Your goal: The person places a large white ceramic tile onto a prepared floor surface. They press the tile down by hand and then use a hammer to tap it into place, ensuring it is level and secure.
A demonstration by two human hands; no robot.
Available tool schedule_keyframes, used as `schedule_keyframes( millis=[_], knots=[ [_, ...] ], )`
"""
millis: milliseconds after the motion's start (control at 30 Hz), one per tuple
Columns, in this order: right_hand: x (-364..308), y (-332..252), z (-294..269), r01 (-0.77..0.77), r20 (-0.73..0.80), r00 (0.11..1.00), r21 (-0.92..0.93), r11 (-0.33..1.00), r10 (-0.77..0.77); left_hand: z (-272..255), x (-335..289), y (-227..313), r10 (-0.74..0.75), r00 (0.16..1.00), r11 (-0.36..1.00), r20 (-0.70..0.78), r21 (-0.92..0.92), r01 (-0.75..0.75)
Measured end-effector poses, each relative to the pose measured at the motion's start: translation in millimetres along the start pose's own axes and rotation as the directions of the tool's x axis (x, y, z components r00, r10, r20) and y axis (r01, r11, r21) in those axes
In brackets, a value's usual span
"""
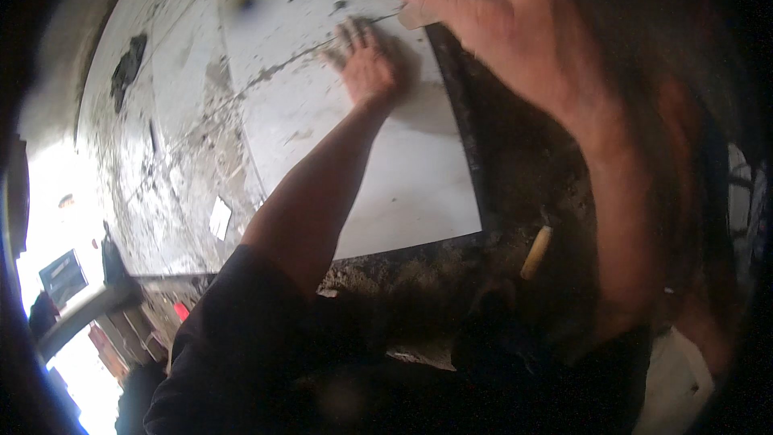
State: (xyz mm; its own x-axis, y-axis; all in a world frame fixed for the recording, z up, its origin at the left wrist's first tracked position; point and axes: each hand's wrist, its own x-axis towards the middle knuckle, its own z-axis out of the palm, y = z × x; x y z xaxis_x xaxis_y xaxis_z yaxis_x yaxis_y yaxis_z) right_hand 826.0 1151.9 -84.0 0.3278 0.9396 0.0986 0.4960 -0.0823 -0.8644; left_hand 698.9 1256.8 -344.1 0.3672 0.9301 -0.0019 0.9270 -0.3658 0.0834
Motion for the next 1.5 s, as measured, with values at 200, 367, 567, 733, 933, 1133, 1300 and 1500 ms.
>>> schedule_keyframes(
  millis=[200, 367, 567, 733, 933, 1133, 1300, 1500],
  knots=[
    [34.1, -23.7, 43.8, -0.184, 0.039, 0.981, -0.134, 0.974, 0.191, 30.2, -8.2, -55.4, 0.209, 0.971, 0.973, -0.113, 0.124, -0.195],
    [34.1, -20.7, 54.2, -0.201, -0.061, 0.979, -0.206, 0.958, 0.192, 2.0, -50.7, -203.9, 0.353, 0.930, 0.926, -0.102, -0.101, -0.363],
    [48.5, 8.1, 56.7, -0.120, 0.068, 0.988, -0.234, 0.965, 0.139, -21.4, -59.2, -157.5, 0.374, 0.918, 0.928, 0.132, -0.052, -0.370],
    [51.8, -28.2, 73.5, -0.095, 0.091, 0.990, -0.128, 0.987, 0.107, 1.5, -26.8, -120.1, 0.137, 0.990, 0.987, -0.022, 0.082, -0.135],
    [47.4, -29.7, 88.5, -0.138, 0.078, 0.987, -0.034, 0.990, 0.140, 0.6, -23.9, -104.6, 0.092, 0.995, 0.996, -0.037, 0.006, -0.092],
    [30.3, -21.4, 83.5, -0.167, 0.130, 0.973, -0.165, 0.972, 0.189, -2.1, -20.6, -102.1, 0.082, 0.996, 0.997, -0.024, 0.015, -0.082],
    [26.2, 8.4, 59.7, -0.078, 0.106, 0.990, -0.153, 0.985, 0.095, -5.1, -17.6, -94.5, 0.041, 0.998, 0.996, 0.053, 0.077, -0.045],
    [35.4, 3.1, 44.3, 0.029, 0.015, 1.000, -0.274, 0.961, -0.026, 7.3, -12.4, -74.0, 0.094, 0.996, 0.980, -0.010, 0.176, -0.091]
  ],
)
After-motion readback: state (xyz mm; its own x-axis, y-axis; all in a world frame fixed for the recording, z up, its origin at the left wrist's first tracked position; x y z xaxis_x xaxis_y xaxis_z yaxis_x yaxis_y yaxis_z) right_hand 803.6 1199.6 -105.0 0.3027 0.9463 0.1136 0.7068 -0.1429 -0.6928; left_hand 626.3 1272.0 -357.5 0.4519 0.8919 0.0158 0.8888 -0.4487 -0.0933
